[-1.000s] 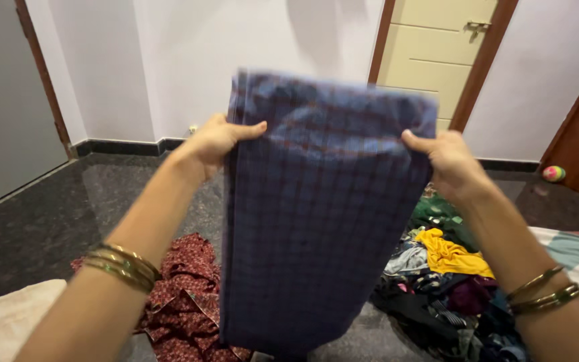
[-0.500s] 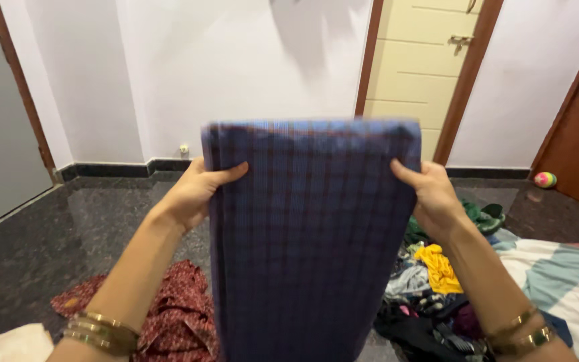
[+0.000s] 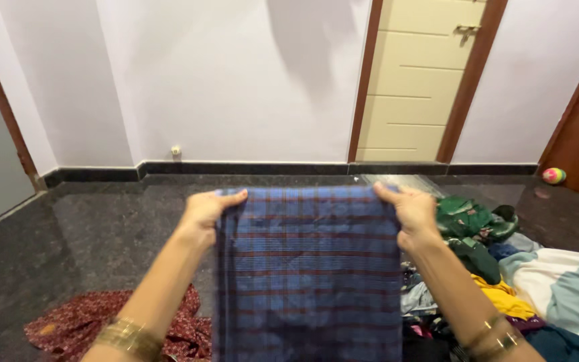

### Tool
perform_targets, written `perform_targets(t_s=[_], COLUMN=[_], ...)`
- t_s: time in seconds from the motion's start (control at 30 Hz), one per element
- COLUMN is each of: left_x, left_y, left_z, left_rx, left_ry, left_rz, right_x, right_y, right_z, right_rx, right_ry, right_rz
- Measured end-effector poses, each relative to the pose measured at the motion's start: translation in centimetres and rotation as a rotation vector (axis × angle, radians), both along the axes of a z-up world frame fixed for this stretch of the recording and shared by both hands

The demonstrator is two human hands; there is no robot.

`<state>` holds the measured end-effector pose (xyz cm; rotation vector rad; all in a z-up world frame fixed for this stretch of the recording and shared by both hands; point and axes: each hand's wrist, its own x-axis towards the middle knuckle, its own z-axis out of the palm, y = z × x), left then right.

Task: The person folds a blue checkered shirt on the floor, smoothing it out and folding it into a neat rectangle. Then the person picks up a maroon patterned cloth and begins to fold it.

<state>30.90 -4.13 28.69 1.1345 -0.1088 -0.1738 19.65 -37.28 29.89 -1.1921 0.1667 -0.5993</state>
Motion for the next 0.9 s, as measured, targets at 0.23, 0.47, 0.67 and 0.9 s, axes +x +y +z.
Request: perform_targets(t_s=[0.23, 0.47, 0.67, 0.9], left_x=[9.3, 10.2, 7.2, -2.4], left_y=[-5.7, -1.6, 3.8, 2.1], left_z=[3.1, -5.1, -29.4, -46.0], left_rx=[-0.152, 0.075, 0.546, 0.440], left_ry=[-0.439, -0.495, 0.036, 0.755], left_rz=[-0.071, -0.077, 0.095, 0.174], right_x=[8.7, 6.3, 2.6, 3.7], right_y=[-6.1, -6.5, 3.1, 14.8], right_z=[1.6, -6.5, -34.0, -54.6], right_rx=[-0.023, -0.079, -0.310, 0.378], right_ry=[-0.307, -0.316, 0.378, 0.844], right_rz=[0.017, -0.008, -0.184, -0.073])
